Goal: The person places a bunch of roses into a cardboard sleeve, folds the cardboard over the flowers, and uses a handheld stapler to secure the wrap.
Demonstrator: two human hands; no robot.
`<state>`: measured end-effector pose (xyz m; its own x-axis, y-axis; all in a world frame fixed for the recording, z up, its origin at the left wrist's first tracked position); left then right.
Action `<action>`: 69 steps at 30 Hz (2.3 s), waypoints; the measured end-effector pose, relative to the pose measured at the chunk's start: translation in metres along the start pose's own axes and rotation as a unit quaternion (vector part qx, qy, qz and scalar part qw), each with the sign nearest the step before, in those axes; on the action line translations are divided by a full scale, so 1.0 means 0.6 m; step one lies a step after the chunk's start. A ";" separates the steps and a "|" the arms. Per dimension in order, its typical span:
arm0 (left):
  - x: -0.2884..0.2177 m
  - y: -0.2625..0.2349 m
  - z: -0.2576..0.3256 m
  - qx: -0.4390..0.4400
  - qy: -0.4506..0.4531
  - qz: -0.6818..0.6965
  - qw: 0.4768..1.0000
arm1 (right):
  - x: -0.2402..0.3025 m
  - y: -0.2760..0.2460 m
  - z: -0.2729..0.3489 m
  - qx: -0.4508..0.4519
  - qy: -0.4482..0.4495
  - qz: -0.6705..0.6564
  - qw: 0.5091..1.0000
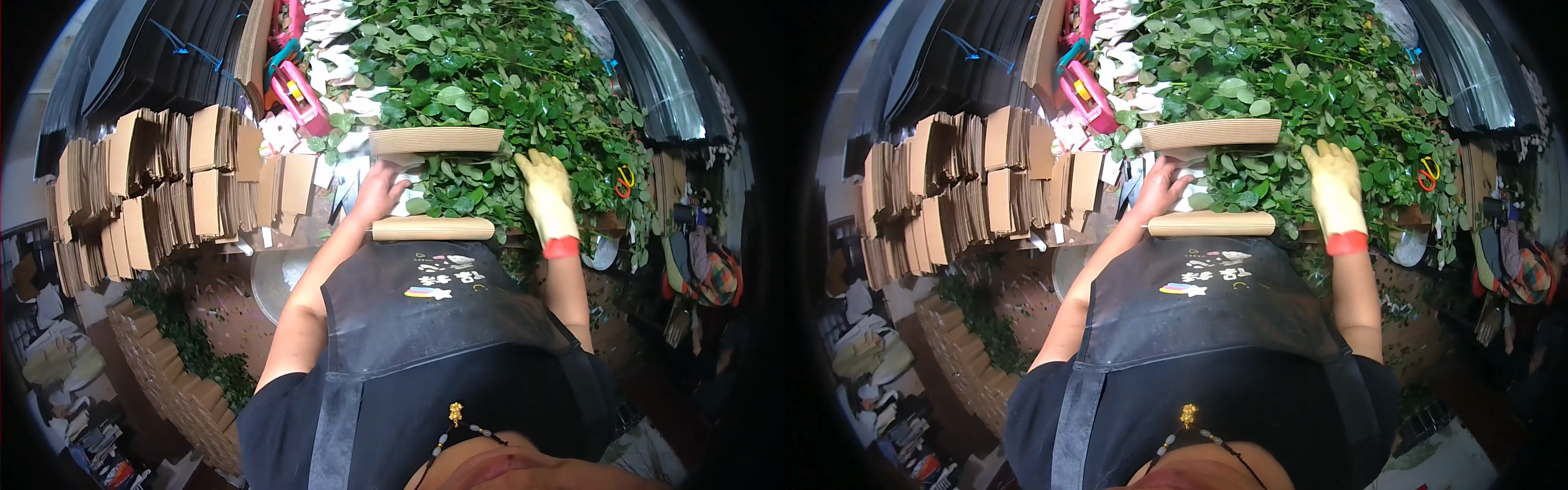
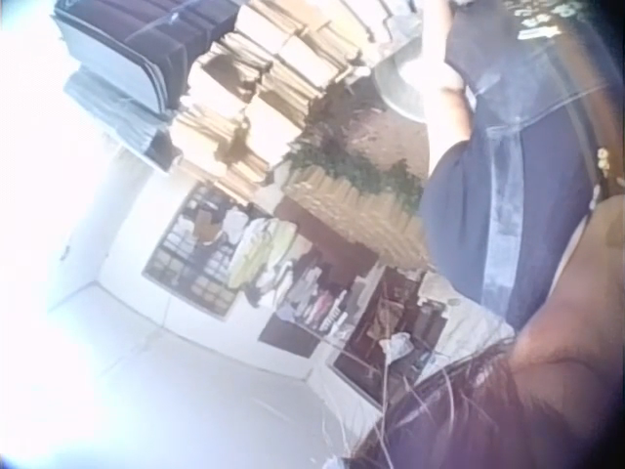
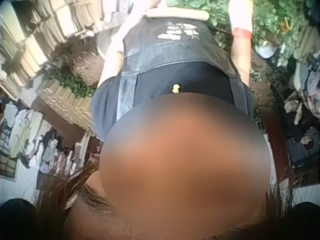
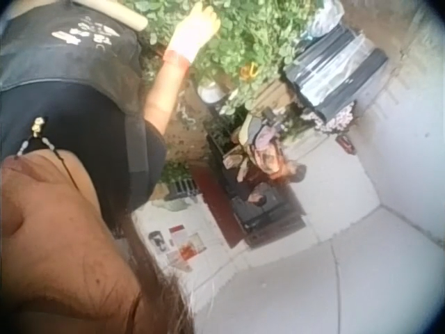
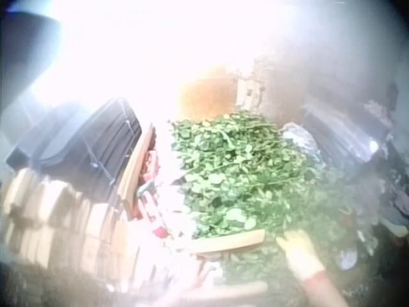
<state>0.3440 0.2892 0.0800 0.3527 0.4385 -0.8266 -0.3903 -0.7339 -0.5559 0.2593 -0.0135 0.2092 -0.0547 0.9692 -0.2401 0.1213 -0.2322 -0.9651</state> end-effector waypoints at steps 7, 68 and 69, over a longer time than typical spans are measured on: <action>-0.008 -0.014 0.005 -0.019 -0.007 -0.009 1.000 | 0.205 -0.093 -0.106 0.234 -0.030 -0.338 0.911; 0.066 -0.029 0.046 0.142 -0.267 0.040 0.952 | 0.275 0.114 -0.117 0.311 -0.103 -0.103 0.939; 0.057 -0.028 0.042 0.127 -0.227 0.018 0.965 | 0.280 0.108 -0.117 0.319 -0.092 -0.109 0.937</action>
<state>0.3413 0.3293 0.0589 -0.0513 0.6401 -0.7666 -0.6118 -0.6269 -0.4824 0.3278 0.1400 0.1140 -0.1868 0.9823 0.0128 -0.5261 -0.0891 -0.8457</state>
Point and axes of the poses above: each hand's wrist, its own z-axis away from the middle knuckle, its own y-axis out of the palm, x = y × z, the point moved 8 cm from there along -z, towards the middle knuckle
